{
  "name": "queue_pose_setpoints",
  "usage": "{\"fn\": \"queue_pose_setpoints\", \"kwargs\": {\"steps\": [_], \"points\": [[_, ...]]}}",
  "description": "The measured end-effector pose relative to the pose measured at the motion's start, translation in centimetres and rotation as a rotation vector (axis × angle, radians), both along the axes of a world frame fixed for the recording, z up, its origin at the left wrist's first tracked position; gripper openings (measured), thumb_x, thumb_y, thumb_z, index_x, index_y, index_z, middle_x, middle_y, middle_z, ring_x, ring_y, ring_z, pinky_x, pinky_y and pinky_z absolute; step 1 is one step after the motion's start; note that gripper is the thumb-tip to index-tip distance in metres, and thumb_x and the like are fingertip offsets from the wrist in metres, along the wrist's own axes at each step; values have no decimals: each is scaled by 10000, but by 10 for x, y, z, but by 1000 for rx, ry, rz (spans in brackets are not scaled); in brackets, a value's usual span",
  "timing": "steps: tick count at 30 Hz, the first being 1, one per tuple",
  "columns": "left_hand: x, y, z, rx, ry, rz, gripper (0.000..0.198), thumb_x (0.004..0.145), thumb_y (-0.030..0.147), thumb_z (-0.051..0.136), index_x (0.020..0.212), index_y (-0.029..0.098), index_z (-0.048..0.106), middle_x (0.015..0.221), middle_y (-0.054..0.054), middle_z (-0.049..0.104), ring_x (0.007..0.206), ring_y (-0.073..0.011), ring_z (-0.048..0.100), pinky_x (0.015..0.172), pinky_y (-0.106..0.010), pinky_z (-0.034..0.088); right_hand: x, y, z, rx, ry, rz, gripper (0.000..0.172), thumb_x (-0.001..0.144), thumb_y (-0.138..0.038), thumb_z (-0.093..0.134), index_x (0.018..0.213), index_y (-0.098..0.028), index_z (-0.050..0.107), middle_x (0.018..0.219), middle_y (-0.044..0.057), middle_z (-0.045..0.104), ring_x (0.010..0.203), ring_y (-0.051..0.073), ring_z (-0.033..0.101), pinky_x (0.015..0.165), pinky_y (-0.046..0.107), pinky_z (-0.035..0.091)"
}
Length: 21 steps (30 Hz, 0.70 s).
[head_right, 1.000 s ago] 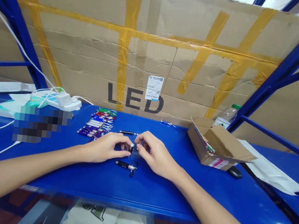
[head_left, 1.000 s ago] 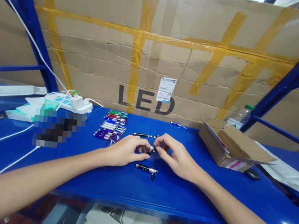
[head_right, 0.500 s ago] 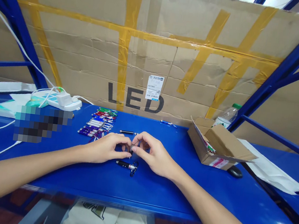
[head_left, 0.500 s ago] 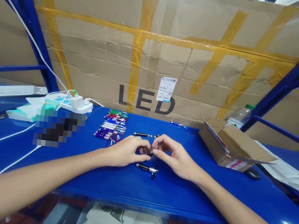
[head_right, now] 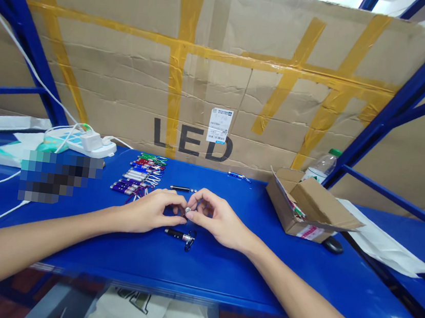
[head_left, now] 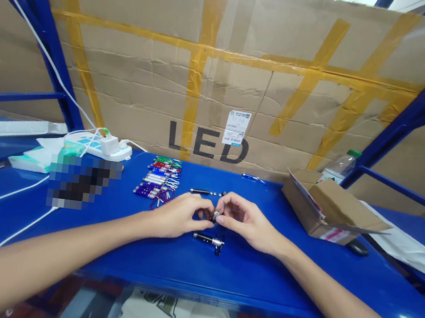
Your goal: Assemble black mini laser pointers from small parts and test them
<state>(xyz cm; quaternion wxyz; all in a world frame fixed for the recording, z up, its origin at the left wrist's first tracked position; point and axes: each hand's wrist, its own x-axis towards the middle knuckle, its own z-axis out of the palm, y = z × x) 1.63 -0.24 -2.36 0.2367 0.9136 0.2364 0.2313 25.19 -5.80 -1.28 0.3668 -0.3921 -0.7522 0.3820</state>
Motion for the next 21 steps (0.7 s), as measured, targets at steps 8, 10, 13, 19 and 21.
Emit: {"fn": "queue_pose_setpoints", "kwargs": {"steps": [8, 10, 13, 19, 21], "points": [[-5, 0, 6, 142, 16, 32, 131, 1010, 261, 712, 1139, 237, 709, 1144, -33, 748, 1086, -241, 629, 973, -364, 443, 11, 3, -3, 335, -454, -145, 87, 1079, -248, 525, 1079, -227, 609, 1015, 41, 671, 843, 193, 596, 777, 321, 473], [-5, 0, 6, 149, 13, 38, 113, 1008, 241, 709, 1121, 234, 705, 1136, -28, 746, 1084, -239, 626, 960, -362, 442, 13, 4, -5, 368, -576, -119, 82, 1059, -197, 540, 1080, -227, 614, 1049, 55, 665, 910, 215, 626, 819, 339, 486], [-5, 1, 6, 157, 10, 38, 100, 1006, 229, 706, 1106, 234, 701, 1128, -22, 745, 1079, -235, 625, 955, -358, 439, 15, 4, -7, 350, -664, -88, 88, 1055, -179, 553, 1093, -226, 617, 1079, 69, 664, 969, 238, 653, 843, 353, 504], [-5, 1, 4, 173, 4, 37, 100, 998, 223, 720, 1095, 236, 699, 1110, -14, 744, 1058, -231, 626, 928, -353, 437, 16, 6, -8, 371, -669, -39, 93, 1085, -184, 532, 1105, -231, 609, 1106, 68, 672, 1029, 248, 658, 876, 360, 523], [-5, 1, 4, 175, 6, 41, 107, 995, 221, 726, 1098, 235, 698, 1109, -13, 744, 1055, -231, 626, 926, -356, 436, 16, 7, -8, 374, -668, -34, 87, 1090, -192, 529, 1096, -235, 605, 1112, 67, 673, 1028, 249, 657, 876, 361, 527]]}}
